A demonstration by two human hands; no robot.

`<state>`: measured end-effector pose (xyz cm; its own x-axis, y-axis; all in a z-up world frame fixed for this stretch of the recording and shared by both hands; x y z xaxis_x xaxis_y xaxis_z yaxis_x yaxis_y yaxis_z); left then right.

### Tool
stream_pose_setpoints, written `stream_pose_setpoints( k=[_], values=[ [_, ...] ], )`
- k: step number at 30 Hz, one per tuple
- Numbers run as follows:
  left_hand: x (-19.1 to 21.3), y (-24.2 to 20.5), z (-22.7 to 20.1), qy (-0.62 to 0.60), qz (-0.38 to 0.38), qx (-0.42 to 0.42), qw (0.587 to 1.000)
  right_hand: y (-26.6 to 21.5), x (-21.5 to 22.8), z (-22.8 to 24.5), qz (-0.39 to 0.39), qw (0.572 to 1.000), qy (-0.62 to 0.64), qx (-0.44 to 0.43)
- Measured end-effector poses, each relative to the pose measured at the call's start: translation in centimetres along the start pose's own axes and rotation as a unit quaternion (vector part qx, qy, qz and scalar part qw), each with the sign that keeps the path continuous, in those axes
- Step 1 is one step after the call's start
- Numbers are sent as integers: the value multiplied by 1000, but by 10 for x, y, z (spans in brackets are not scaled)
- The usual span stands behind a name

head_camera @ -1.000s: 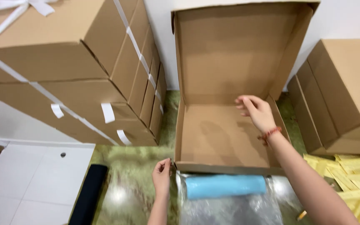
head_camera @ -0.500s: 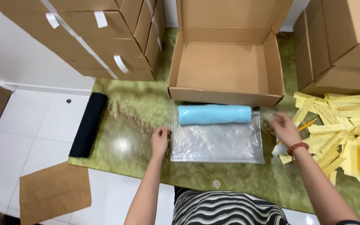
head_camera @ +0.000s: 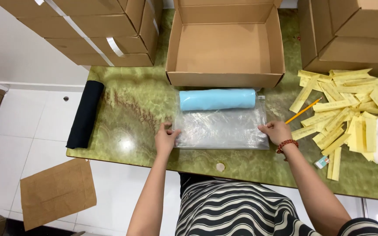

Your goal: The person wraps a light blue cylindrical item in bubble wrap, places it into a cardboard box, closes the box, and ties a white ribbon around it in a bow. The workspace includes stacks of boxes and yellow packing strips.

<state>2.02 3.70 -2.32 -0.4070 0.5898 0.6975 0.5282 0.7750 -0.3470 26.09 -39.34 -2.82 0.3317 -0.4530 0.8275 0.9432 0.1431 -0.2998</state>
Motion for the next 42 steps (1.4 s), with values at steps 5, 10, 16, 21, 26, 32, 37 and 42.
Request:
stream_pose_setpoints(
  k=[5, 10, 16, 21, 26, 32, 37, 42],
  values=[
    [-3, -7, 27, -143, 89, 26, 985, -16, 14, -7, 92, 995, -24, -30],
    [4, -28, 21, -184, 231, 64, 953, -31, 37, 4, 211, 973, 0, -92],
    [10, -1, -4, -135, 147, -33, 979, -24, 76, 29, 91, 993, -65, -47],
    [-2, 12, -45, -237, 95, -123, 959, 10, 71, 35, -4, 998, 61, 24],
    [-12, 7, -68, -269, 134, -57, 952, -7, 60, 60, 54, 947, 311, -56],
    [-35, 16, -70, -258, 195, 7, 946, 1, 41, 55, 86, 915, 383, -99],
    [-31, 9, -81, -215, 204, 23, 955, -2, 38, 56, 85, 916, 380, -94],
    [-20, -1, -90, -223, 209, 25, 952, -26, 60, 69, 75, 907, 403, -93]
  ],
)
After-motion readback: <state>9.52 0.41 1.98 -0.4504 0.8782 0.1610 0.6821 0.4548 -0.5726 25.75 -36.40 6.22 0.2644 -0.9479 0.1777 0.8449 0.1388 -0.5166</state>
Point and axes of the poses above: each hand's wrist, its own y-axis towards the middle knuckle, its own x-axis out of the back of the hand, z = x × y, the point moved 6 cm from there along y, towards the middle knuckle, and after that the axes turned 6 degrees about -z, right-handed, at the moved point
